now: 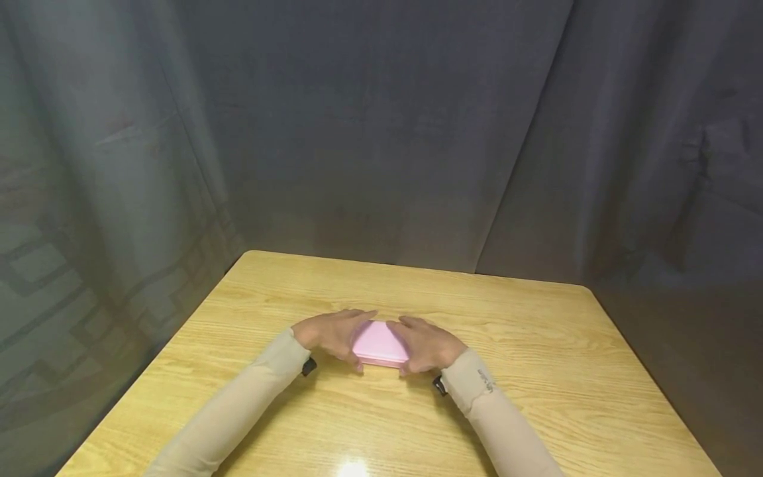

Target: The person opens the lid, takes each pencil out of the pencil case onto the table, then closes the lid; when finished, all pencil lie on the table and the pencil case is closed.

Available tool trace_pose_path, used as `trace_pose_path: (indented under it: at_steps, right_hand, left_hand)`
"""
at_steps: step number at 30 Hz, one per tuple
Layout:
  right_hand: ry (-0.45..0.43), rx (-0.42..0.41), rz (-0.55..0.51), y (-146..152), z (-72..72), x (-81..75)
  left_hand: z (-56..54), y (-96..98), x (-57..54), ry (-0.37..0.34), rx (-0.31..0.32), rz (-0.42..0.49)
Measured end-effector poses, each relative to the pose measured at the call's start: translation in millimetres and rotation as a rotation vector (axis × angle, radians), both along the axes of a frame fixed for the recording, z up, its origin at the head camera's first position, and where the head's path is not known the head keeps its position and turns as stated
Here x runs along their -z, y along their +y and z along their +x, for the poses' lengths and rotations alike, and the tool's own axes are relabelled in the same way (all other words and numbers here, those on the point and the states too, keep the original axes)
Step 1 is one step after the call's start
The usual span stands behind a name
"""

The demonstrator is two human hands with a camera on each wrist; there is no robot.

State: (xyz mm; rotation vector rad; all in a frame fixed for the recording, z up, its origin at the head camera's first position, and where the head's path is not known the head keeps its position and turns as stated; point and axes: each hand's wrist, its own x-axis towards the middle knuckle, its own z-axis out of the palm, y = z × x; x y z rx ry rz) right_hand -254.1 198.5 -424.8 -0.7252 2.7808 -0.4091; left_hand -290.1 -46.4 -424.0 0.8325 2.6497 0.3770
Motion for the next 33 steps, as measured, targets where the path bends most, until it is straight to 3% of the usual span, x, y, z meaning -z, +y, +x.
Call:
trace_pose_path:
  at_steps: [16, 25, 33]
  right_hand:
    - [0.012, -0.005, 0.035, 3, -5.0, 0.9]
    - [0.039, -0.003, 0.059, -1, -5.9, 1.4]
    - [0.102, -0.027, 0.068, -2, -9.8, 2.2]
  left_hand:
    - [-5.2, 2.8, 4.3, 0.128, 0.032, -0.136]
    - [-11.6, 1.3, 10.0, 0.206, 0.078, -0.098]
    - [-14.1, 0.2, 11.4, 0.216, 0.089, -0.091]
